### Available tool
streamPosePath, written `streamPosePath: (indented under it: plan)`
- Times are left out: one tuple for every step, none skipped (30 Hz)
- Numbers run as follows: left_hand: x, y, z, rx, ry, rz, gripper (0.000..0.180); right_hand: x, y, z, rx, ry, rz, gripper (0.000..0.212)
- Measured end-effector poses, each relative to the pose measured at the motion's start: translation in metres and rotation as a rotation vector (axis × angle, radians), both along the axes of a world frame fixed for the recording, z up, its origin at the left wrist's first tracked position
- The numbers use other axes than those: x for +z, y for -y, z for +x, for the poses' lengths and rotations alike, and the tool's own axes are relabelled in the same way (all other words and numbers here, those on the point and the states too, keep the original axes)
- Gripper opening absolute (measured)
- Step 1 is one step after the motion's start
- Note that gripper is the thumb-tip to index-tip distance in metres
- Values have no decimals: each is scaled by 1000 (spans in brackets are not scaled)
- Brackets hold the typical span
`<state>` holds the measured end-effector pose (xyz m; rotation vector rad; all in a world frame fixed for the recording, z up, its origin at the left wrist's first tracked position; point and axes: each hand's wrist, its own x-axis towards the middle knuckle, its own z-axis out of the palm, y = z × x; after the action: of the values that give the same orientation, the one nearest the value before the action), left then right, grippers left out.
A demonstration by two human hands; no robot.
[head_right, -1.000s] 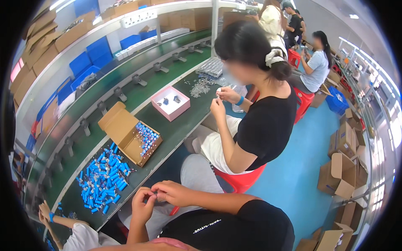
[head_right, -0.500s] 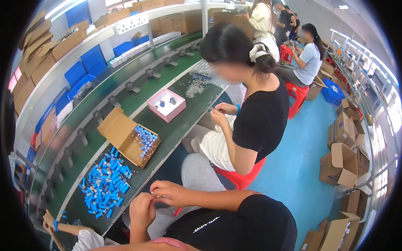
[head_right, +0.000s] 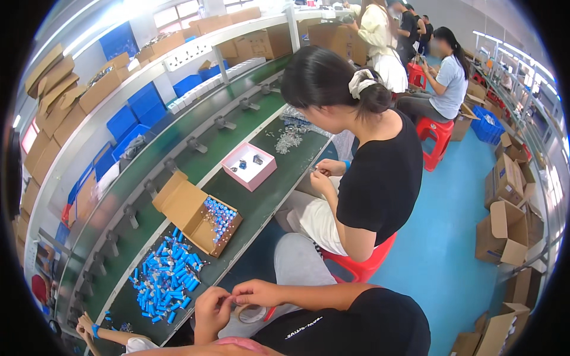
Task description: Applying adhesive tape or labels to the terminals of cylindrical battery cells on a factory assembly line.
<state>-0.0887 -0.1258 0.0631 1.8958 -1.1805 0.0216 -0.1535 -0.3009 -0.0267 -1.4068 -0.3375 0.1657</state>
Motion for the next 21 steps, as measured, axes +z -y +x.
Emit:
streamPosePath:
  plan:
    - [2, 2, 1, 1, -3, 4, 12, 5, 5, 1, 58, -106, 35, 14]
    - [4, 5, 3, -12, -16, 19, 12, 10, 10, 2, 115, -212, 69, 14]
    - [6, 7, 4, -28, -29, 34, 12, 13, 13, 3, 113, -216, 73, 14]
    - [7, 9, 5, -31, -33, 38, 12, 15, 17, 5, 147, -209, 44, 14]
    - [9, 11, 6, 2, -63, 64, 12, 16, 19, 6, 181, -201, 15, 14]
    - [10, 13, 7, 34, -93, 92, 11, 10, 17, 7, 179, -204, 20, 14]
    - [10, 15, 8, 32, -95, 97, 11, 2, 15, 7, 50, -130, -4, 18]
    - [11, 18, 8, 49, -84, 134, 10, -3, 13, 8, -80, -57, -29, 22]
    - [11, 19, 9, 69, -73, 171, 10, 2, 14, 11, -222, 200, -190, 22]
    - [12, 21, 10, 71, -76, 176, 10, 8, 15, 11, -220, 197, -186, 22]
    - [13, 22, 11, 61, -88, 177, 10, 15, 17, 10, -232, 207, -150, 21]
    - [14, 24, 10, 48, -101, 179, 10, 19, 18, 8, -247, 216, -114, 20]
    - [16, 26, 11, 46, -104, 182, 10, 13, 22, 9, -249, 212, -112, 20]
    - [18, 27, 13, 23, -61, 182, 10, 2, 27, 13, -151, 155, -125, 19]
    - [20, 28, 15, 3, -16, 183, 10, 3, 29, 16, -51, 101, -137, 19]
    - [19, 28, 15, 2, -18, 186, 10, 6, 30, 15, -51, 99, -134, 19]
    - [18, 29, 16, -13, -34, 175, 10, 9, 32, 14, 2, 21, -69, 18]
    - [18, 30, 16, -27, -50, 163, 10, 15, 34, 14, 57, -56, -5, 17]
    - [18, 31, 15, -27, -53, 165, 10, 15, 36, 15, 58, -59, -4, 17]
    - [20, 31, 15, -41, -52, 170, 10, 15, 38, 17, 132, -101, 21, 17]
    - [20, 32, 14, -54, -51, 174, 10, 17, 40, 18, 208, -142, 46, 17]
